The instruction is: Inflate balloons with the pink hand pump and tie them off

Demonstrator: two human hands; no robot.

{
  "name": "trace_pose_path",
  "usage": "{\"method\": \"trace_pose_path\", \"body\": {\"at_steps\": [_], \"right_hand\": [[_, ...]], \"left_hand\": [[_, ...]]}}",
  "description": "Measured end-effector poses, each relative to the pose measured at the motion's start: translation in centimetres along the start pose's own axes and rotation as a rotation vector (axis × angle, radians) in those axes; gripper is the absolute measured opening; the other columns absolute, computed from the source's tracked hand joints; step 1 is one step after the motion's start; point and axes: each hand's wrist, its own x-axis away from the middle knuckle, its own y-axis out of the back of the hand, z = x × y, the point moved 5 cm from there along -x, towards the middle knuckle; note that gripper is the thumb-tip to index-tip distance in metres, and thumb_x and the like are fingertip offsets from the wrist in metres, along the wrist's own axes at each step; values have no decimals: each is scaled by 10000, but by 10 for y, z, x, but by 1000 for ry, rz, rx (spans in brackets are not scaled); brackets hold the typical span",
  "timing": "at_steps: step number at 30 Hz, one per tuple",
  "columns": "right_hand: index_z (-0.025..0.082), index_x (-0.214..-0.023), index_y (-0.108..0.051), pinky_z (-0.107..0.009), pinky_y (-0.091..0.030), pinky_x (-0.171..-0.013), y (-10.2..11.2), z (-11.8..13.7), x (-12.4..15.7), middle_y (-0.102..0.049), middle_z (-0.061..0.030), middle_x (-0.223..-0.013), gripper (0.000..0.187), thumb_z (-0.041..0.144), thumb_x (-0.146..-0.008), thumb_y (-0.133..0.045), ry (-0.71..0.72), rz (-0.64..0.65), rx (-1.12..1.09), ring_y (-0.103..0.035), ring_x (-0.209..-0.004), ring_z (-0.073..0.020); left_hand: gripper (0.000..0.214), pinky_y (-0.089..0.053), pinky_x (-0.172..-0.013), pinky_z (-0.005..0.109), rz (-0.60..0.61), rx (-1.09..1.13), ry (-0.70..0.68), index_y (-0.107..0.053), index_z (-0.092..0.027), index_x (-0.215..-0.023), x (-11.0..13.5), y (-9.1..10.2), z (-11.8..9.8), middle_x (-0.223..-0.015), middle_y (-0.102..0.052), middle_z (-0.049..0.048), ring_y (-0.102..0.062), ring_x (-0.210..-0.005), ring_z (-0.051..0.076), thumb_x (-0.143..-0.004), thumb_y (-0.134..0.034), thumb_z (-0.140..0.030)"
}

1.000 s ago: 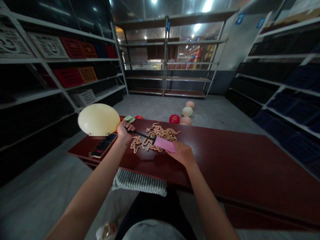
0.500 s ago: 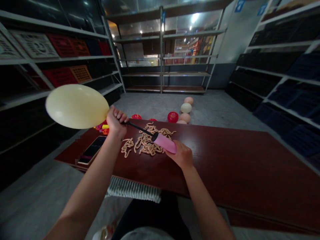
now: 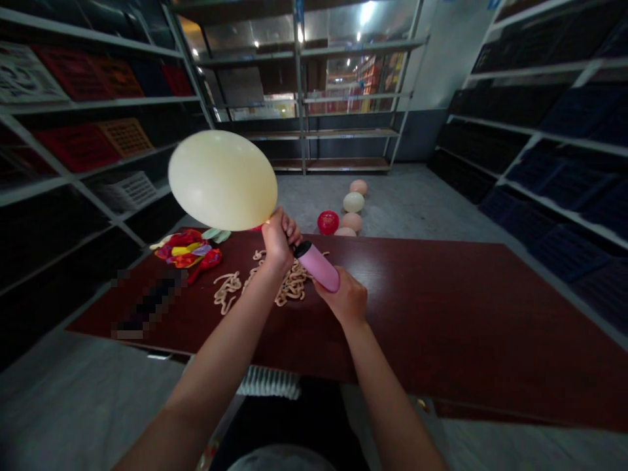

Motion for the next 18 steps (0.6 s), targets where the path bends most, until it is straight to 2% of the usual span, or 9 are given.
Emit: {"method": "trace_pose_path", "body": {"at_steps": [4, 10, 18], "right_hand": [[200, -899, -683, -282, -368, -553, -2, 2, -1, -726, -53, -728, 475, 653, -792, -587, 22, 38, 16, -650, -601, -196], [197, -937, -684, -273, -362, -582, -9, 12, 1, -731, -42, -769, 455, 626, -803, -615, 143, 108, 35, -664, -663, -184], [189, -999, -678, -284, -370, -602, -13, 22, 10, -744, -66, -862, 440, 590, -827, -617, 310, 155, 125, -681, -736, -198]], "left_hand": [[528, -189, -332, 217, -45, 23, 19, -304, -201, -548, -1, 16, 1, -418, -299, -77, -238, -297, 48, -888, -614, -461], [448, -212, -355, 228, -122, 56, 45, -278, -205, -572, 0, 54, -14, -432, -281, -72, -251, -308, 68, -935, -513, -321], [361, -216, -394, 230, -257, 111, -1, -241, -204, -599, 13, 100, -51, -460, -236, -78, -239, -341, 68, -869, -477, -163]]}}
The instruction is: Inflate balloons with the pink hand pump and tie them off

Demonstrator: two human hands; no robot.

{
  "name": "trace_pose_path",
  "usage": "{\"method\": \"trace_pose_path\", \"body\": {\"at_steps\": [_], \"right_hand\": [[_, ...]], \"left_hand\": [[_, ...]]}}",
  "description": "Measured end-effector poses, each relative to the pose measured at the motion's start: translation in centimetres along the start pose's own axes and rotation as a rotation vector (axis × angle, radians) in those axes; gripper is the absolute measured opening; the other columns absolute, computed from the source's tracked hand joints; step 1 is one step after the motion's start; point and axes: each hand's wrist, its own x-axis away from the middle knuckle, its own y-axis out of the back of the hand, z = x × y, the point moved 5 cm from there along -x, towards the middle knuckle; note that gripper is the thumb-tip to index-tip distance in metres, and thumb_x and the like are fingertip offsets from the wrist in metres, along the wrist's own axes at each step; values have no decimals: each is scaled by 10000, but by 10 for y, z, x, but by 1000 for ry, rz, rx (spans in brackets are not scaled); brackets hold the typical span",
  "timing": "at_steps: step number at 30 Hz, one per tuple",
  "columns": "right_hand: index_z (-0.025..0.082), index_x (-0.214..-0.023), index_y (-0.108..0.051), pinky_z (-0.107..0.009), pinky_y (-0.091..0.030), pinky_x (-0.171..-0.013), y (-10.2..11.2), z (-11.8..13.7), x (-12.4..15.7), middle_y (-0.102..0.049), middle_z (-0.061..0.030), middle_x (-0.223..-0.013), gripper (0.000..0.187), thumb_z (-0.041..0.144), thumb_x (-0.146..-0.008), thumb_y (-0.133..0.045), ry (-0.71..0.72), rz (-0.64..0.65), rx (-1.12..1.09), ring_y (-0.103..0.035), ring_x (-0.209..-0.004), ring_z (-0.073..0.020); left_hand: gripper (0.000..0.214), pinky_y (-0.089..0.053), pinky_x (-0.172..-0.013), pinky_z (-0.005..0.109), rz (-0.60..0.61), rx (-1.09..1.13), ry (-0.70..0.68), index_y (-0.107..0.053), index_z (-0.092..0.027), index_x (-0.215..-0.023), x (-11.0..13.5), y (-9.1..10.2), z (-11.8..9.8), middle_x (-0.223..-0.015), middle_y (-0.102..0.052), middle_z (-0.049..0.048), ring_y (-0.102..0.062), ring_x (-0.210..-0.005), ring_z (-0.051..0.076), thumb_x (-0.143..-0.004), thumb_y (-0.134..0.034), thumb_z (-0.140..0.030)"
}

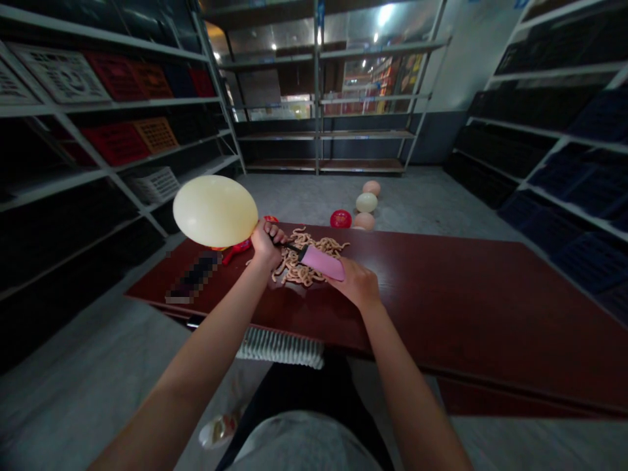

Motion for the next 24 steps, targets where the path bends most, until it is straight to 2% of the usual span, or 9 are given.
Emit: {"method": "trace_pose_path", "body": {"at_steps": [8, 11, 13, 17, 21, 24], "right_hand": [[182, -1007, -679, -301, -422, -608, 2, 10, 0, -749, -79, -859, 468, 611, -846, -584, 109, -3, 27, -696, -729, -218], [175, -1022, -682, -302, -433, -605, 3, 12, 0, -749, -83, -842, 482, 612, -844, -581, 112, -30, 3, -695, -718, -216], [176, -1038, -680, -302, -449, -620, 2, 11, 0, -751, -84, -857, 480, 604, -840, -591, 108, -44, -36, -696, -728, -213], [178, -1029, -676, -306, -479, -657, 0, -1, 1, -750, -77, -872, 457, 582, -824, -622, 44, -66, -79, -698, -750, -214], [174, -1019, -670, -316, -482, -666, 2, -18, 0, -744, -85, -873, 456, 575, -804, -632, -122, -121, -89, -693, -753, -226], [181, -1013, -668, -318, -476, -678, 5, -22, -2, -742, -92, -880, 452, 576, -797, -631, -196, -133, -110, -686, -770, -233]], "left_hand": [[357, -208, -393, 224, -45, 37, -36, -230, -199, -612, -10, 30, -67, -467, -240, -77, -220, -339, 64, -901, -436, -165], [376, -199, -386, 228, -58, 24, -41, -223, -203, -617, -16, 32, -89, -456, -230, -78, -218, -332, 68, -935, -423, -209], [398, -197, -379, 230, -56, 16, -61, -219, -206, -618, -16, 25, -97, -452, -226, -80, -218, -329, 68, -950, -434, -249], [432, -199, -372, 227, -16, 29, -160, -240, -205, -608, -9, -2, -92, -456, -248, -78, -221, -333, 60, -956, -481, -292], [466, -206, -370, 220, 26, 51, -208, -267, -204, -597, -5, -31, -69, -464, -267, -72, -231, -339, 53, -951, -535, -347], [472, -206, -364, 220, 77, 35, -202, -273, -203, -590, -4, -50, -49, -467, -268, -67, -230, -339, 51, -965, -517, -353]]}}
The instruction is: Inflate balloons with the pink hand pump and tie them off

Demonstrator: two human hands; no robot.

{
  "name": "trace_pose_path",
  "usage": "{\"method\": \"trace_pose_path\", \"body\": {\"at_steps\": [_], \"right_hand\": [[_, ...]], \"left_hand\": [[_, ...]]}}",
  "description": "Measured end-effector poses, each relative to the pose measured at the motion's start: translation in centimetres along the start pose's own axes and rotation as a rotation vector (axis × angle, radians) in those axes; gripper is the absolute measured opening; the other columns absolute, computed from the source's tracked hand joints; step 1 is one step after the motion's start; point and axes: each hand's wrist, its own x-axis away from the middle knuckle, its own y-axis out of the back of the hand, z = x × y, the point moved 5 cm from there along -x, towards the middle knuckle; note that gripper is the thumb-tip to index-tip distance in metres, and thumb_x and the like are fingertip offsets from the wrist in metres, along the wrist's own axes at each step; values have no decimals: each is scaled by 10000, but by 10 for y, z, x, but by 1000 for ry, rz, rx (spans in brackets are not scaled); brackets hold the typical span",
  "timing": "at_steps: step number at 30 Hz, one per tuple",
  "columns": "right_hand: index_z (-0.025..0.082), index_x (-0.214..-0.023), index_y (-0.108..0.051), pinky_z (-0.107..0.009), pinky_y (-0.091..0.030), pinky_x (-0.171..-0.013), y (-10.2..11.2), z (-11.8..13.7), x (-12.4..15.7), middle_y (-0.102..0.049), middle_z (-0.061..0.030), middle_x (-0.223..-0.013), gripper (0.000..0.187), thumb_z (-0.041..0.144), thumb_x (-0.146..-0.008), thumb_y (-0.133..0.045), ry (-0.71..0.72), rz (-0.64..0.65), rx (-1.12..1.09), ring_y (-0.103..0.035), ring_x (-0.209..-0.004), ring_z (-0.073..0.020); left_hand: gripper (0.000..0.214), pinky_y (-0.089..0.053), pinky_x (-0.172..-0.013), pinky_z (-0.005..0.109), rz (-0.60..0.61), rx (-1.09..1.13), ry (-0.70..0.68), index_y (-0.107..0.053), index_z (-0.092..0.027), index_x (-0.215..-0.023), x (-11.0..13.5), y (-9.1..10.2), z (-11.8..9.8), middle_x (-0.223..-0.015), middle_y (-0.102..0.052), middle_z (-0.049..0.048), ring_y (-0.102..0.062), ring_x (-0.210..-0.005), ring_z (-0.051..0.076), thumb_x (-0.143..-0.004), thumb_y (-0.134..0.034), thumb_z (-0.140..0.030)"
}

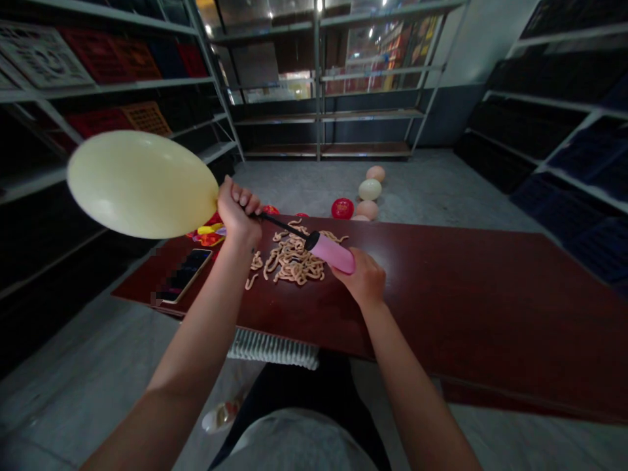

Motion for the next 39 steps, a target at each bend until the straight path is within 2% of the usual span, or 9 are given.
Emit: {"method": "trace_pose_path", "body": {"at_steps": [5, 9, 13, 17, 23, 28, 34, 37, 39], "right_hand": [[196, -978, -669, -304, -436, -636, 6, 1, -4, -735, -91, -850, 472, 624, -788, -610, -87, -20, -2, -663, -728, -227], [186, -963, -676, -292, -395, -603, 7, -1, -4, -724, -86, -806, 507, 654, -782, -603, -117, -17, 5, -647, -697, -218], [184, -954, -676, -289, -375, -597, 7, -3, -4, -719, -83, -795, 534, 682, -786, -580, -129, -13, 20, -640, -694, -215], [180, -990, -677, -287, -373, -618, 5, 2, -3, -722, -83, -818, 526, 664, -802, -590, -45, -2, 38, -644, -725, -213], [185, -1017, -671, -291, -362, -629, -5, 10, 1, -725, -76, -864, 482, 623, -830, -593, 110, 76, 116, -647, -770, -211], [180, -1055, -664, -291, -367, -653, -9, 14, 5, -723, -93, -935, 474, 597, -833, -619, 190, 123, 151, -642, -811, -212], [168, -1114, -640, -299, -374, -671, -11, 20, 7, -713, -99, -972, 503, 568, -810, -671, 284, 180, 183, -635, -849, -229], [158, -1117, -636, -307, -394, -693, -13, 21, 6, -709, -113, -967, 505, 569, -825, -650, 296, 206, 160, -631, -859, -234], [152, -1115, -638, -309, -408, -706, -13, 22, 6, -708, -123, -972, 502, 569, -835, -635, 292, 215, 132, -632, -865, -236]], "left_hand": [[492, -193, -353, 234, 55, -49, 76, -285, -205, -586, 17, -24, 50, -463, -256, -71, -224, -329, 51, -954, -546, -402], [505, -183, -360, 235, 82, -94, 157, -288, -203, -584, 39, -32, 89, -460, -249, -70, -224, -330, 50, -955, -542, -432], [497, -199, -375, 231, 73, -94, 182, -294, -201, -589, 47, -27, 100, -466, -263, -69, -235, -341, 51, -949, -555, -423], [479, -214, -379, 233, 22, -94, 183, -276, -202, -591, 39, -9, 89, -458, -260, -71, -232, -340, 56, -951, -538, -378], [400, -204, -387, 234, -77, -31, 181, -246, -199, -591, 30, 27, 62, -461, -237, -73, -236, -334, 58, -927, -462, -213], [368, -201, -400, 224, -182, 5, 155, -236, -198, -608, 24, 59, 27, -468, -223, -81, -226, -341, 53, -904, -452, -166], [353, -212, -399, 216, -214, 14, 117, -236, -206, -618, 9, 98, -22, -482, -226, -85, -223, -343, 53, -911, -430, -186], [349, -214, -389, 218, -206, 21, 102, -225, -209, -618, 2, 106, -41, -481, -223, -81, -219, -337, 58, -923, -392, -178], [359, -222, -380, 221, -178, 14, 81, -223, -211, -617, -2, 103, -48, -480, -229, -77, -221, -336, 63, -929, -397, -185]]}}
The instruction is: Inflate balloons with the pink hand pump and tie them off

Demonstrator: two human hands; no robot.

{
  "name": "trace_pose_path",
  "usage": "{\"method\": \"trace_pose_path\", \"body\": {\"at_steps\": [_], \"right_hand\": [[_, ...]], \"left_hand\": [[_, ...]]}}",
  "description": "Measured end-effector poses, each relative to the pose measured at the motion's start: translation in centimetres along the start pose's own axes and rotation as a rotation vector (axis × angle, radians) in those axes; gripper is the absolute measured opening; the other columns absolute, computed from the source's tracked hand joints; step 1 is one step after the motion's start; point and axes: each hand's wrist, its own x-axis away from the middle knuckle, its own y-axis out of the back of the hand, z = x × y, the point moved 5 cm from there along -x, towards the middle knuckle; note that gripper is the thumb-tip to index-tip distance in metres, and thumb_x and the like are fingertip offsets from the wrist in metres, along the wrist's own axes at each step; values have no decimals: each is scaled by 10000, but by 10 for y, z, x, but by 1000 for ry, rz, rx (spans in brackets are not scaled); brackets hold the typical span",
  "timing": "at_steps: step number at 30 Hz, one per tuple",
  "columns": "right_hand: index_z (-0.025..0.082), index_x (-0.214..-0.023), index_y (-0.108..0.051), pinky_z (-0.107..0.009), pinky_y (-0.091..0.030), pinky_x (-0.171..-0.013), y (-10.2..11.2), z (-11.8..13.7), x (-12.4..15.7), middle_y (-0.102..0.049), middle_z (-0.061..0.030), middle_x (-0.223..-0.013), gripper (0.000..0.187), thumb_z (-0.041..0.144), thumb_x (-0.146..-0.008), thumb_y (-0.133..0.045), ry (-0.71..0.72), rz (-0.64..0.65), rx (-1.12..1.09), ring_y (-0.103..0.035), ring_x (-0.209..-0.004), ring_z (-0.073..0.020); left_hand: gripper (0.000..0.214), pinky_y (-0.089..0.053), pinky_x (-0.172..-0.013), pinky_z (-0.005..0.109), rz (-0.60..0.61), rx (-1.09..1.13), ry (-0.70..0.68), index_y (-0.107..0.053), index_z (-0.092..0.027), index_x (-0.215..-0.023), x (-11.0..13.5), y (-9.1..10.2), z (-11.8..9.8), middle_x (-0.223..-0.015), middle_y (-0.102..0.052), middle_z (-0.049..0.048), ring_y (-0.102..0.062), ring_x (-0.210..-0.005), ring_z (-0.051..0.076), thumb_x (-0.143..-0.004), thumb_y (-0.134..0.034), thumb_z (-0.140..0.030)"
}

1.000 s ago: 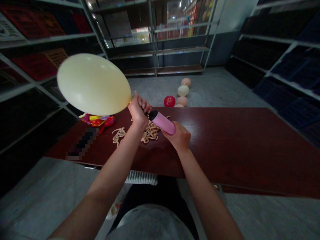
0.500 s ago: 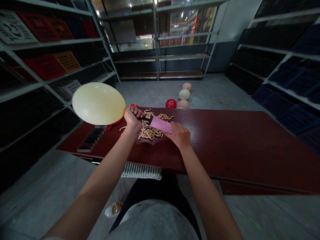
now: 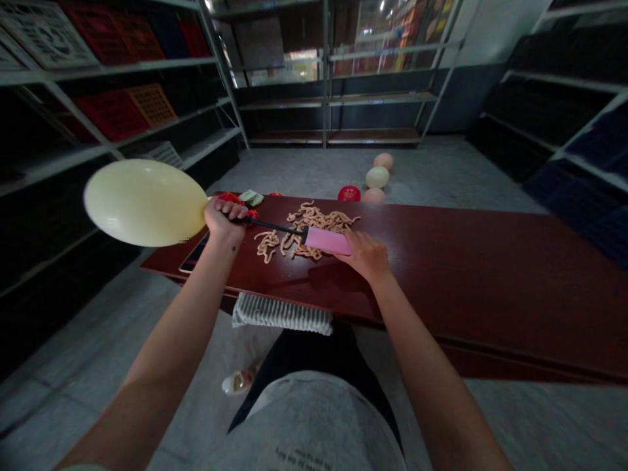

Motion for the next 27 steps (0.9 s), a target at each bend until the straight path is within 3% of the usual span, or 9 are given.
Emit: {"method": "trace_pose_path", "body": {"at_steps": [6, 10, 15, 22, 27], "right_hand": [[156, -1163, -616, -330, -444, -725, 5, -12, 1, -708, -131, -995, 515, 546, -827, -639, -152, -47, -34, -638, -878, -259], [179, -1312, -527, -357, -459, -793, 14, -24, 0, -691, -134, -1102, 571, 456, -828, -651, -280, -137, -44, -622, -938, -275], [209, -1210, -592, -359, -437, -787, 16, -29, -1, -683, -106, -1024, 446, 378, -804, -666, -330, -136, -36, -591, -931, -280], [206, -1128, -626, -343, -393, -735, 13, -33, 0, -674, -97, -975, 397, 440, -809, -656, -379, -136, -32, -568, -909, -274], [196, -1166, -618, -331, -375, -732, 12, -31, 0, -692, -91, -980, 443, 474, -822, -651, -333, -161, -1, -578, -896, -259]], "left_hand": [[411, -220, -370, 208, -13, -7, -72, -236, -212, -628, 6, -34, 16, -484, -228, -79, -219, -346, 61, -979, -434, -287], [455, -225, -373, 205, 17, -21, -75, -246, -208, -633, 15, -64, 43, -492, -228, -82, -218, -351, 51, -975, -487, -385], [505, -222, -374, 228, 63, -69, -37, -267, -208, -611, 24, -89, 87, -480, -244, -74, -223, -355, 53, -936, -555, -466], [487, -219, -387, 243, 100, -68, 33, -283, -206, -591, 52, -91, 159, -471, -260, -68, -242, -353, 60, -963, -517, -417], [449, -210, -385, 255, 108, -21, 51, -284, -209, -574, 54, -85, 163, -452, -265, -64, -247, -340, 68, -973, -469, -300]]}}
